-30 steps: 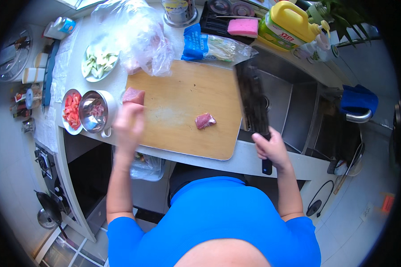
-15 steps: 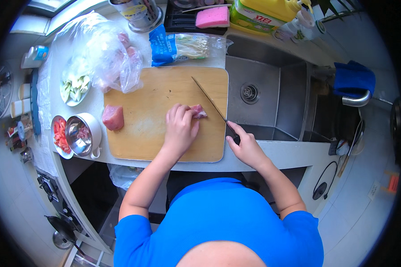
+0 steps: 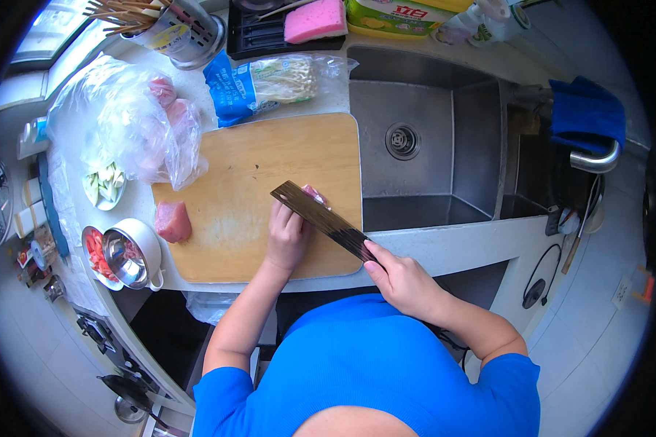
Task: The person slices a piece of raw meat into thin strips on a wooden cutting board using a cleaver. The person then dices the strips into small cubes and transfers them into a metal bowl. The person repeats the slicing and dicing process with another piece of meat.
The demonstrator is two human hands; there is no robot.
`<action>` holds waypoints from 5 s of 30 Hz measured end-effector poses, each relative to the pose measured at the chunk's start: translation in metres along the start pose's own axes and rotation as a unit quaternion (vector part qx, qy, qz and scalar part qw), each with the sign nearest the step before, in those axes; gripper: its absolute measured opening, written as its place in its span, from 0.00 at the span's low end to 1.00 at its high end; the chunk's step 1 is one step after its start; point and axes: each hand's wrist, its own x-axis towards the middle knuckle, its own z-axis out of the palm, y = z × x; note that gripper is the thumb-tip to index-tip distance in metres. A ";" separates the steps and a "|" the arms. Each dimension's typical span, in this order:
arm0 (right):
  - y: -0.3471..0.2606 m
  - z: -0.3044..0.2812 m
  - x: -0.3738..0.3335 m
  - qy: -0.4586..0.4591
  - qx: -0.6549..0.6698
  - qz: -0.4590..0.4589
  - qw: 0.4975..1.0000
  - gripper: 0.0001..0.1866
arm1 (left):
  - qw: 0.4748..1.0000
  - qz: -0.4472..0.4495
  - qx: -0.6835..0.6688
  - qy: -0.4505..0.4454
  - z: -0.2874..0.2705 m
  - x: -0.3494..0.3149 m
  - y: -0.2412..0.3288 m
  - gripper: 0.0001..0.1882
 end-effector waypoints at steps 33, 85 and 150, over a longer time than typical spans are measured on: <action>0.022 0.010 0.054 0.017 -0.067 -0.098 0.993 0.22 | 0.998 0.036 -0.019 -0.051 -0.004 -0.005 -0.012 0.21; -0.005 0.019 0.084 -0.008 -0.115 -0.112 0.987 0.23 | 0.999 0.001 -0.016 -0.047 -0.012 -0.003 -0.007 0.19; -0.007 -0.001 0.026 -0.023 -0.016 -0.015 1.000 0.21 | 1.000 -0.027 -0.016 0.003 -0.018 -0.006 0.004 0.10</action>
